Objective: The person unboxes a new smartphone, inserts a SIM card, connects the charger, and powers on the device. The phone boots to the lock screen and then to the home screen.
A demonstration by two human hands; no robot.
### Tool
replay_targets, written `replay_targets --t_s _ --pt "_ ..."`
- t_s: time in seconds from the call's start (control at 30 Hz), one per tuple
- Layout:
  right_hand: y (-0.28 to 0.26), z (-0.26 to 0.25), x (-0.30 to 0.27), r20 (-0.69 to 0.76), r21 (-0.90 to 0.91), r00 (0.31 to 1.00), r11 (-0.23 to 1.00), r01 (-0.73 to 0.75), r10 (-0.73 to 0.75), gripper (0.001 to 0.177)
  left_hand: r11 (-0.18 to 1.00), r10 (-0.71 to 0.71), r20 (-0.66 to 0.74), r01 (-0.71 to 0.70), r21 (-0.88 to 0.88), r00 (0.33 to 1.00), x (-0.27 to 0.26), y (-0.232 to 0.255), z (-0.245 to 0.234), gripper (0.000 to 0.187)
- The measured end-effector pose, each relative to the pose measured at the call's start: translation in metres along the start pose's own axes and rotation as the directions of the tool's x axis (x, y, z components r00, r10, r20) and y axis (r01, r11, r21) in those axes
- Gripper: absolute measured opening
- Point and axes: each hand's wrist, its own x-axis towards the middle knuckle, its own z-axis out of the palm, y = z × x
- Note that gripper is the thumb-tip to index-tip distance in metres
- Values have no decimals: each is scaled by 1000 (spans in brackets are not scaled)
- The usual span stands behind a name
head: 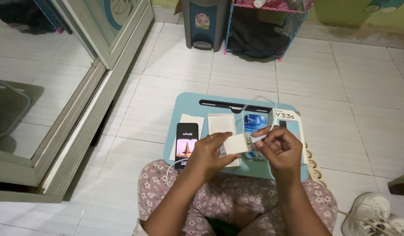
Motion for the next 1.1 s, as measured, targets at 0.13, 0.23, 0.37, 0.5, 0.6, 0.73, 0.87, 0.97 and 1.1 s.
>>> replay_targets --t_s 0.13,0.23,0.37,0.5,0.6,0.73,0.87,0.97,1.1 --pt "0 -8 0 43 -76 999 997 -22 25 18 988 -130 86 136 -69 988 0 0 -2 62" --pt "2 -10 1 87 -108 996 994 22 -13 19 981 -155 124 168 -97 980 2 -1 -2 63" --pt "2 -12 2 134 -136 990 990 -28 47 18 996 -68 79 72 -44 995 2 -1 0 62" --pt "-4 -10 10 204 -161 979 987 28 6 15 991 -115 101 122 -61 988 3 -2 -1 61" --pt "-6 1 6 76 -69 996 996 61 -55 35 957 -161 45 167 -237 986 6 0 4 59" --pt "8 29 -17 -148 3 989 1000 -24 24 40 589 -364 65 284 -756 929 22 0 3 55" --pt "21 44 -30 -146 177 980 978 -106 132 36 245 -340 162 254 -936 926 25 5 1 46" --pt "11 42 -30 -181 145 983 989 -13 40 40 523 -387 56 269 -808 920 20 13 11 50" --pt "-13 33 -25 -94 -262 993 964 42 -69 49 911 -160 -86 114 -397 983 0 25 33 57"
